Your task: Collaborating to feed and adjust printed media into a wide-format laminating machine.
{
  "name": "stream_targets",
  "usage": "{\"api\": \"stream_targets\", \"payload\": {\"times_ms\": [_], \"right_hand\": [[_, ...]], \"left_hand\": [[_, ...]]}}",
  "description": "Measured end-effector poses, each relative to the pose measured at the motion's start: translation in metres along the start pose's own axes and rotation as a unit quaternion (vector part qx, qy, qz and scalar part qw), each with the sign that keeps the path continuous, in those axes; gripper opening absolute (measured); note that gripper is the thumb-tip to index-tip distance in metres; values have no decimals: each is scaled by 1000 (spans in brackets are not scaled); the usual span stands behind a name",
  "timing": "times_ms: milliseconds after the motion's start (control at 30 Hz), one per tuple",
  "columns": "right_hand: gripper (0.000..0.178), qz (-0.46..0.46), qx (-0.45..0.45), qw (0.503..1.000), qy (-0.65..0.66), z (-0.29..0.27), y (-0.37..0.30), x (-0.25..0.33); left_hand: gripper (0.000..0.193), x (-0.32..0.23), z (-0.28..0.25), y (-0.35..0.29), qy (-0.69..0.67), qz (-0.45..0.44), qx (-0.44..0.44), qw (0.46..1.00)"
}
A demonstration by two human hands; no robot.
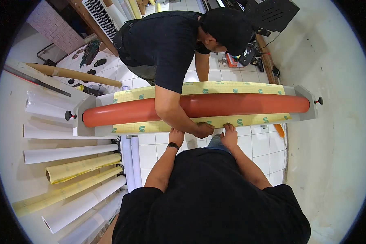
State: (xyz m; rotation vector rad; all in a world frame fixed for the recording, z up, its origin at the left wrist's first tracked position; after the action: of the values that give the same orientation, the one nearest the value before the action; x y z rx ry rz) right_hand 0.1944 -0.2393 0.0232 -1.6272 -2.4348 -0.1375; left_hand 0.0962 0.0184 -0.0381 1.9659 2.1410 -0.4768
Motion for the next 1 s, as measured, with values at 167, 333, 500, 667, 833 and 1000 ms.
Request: {"api": "stream_targets", "payload": {"times_ms": [167,333,500,667,833,1000], "right_hand": [[49,-6,-7,1000,6,-2,0,0],[52,-15,10,1000,-6,-1,-1,3],[53,-25,28,999,-18,2,-1,3],[53,-34,13,999,-15,2,-2,2],[52,-28,12,999,-34,1,-3,3],[50,-36,20,999,-7,-3,-1,6]], "left_hand": [[29,-4,-4,1,33,-12,4,999],[28,-4,-9,-3,16,9,-52,998],[27,-5,-7,-5,21,5,-41,999],[27,-7,-10,-3,17,-2,-29,999],[28,-8,-7,-3,38,1,-18,999],[28,-10,-11,-7,67,36,-87,993]]}}
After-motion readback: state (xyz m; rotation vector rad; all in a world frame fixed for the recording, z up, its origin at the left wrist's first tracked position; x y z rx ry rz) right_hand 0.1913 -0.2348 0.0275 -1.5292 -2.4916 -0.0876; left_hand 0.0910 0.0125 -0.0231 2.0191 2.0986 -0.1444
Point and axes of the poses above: each hand's wrist, its own y-axis towards the middle knuckle, its own z-axis out of the palm, x = y × z, the point moved 10 cm from there along y, towards the middle knuckle, and after that the axes turned 9 degrees about -y, right-handed, at the moved point
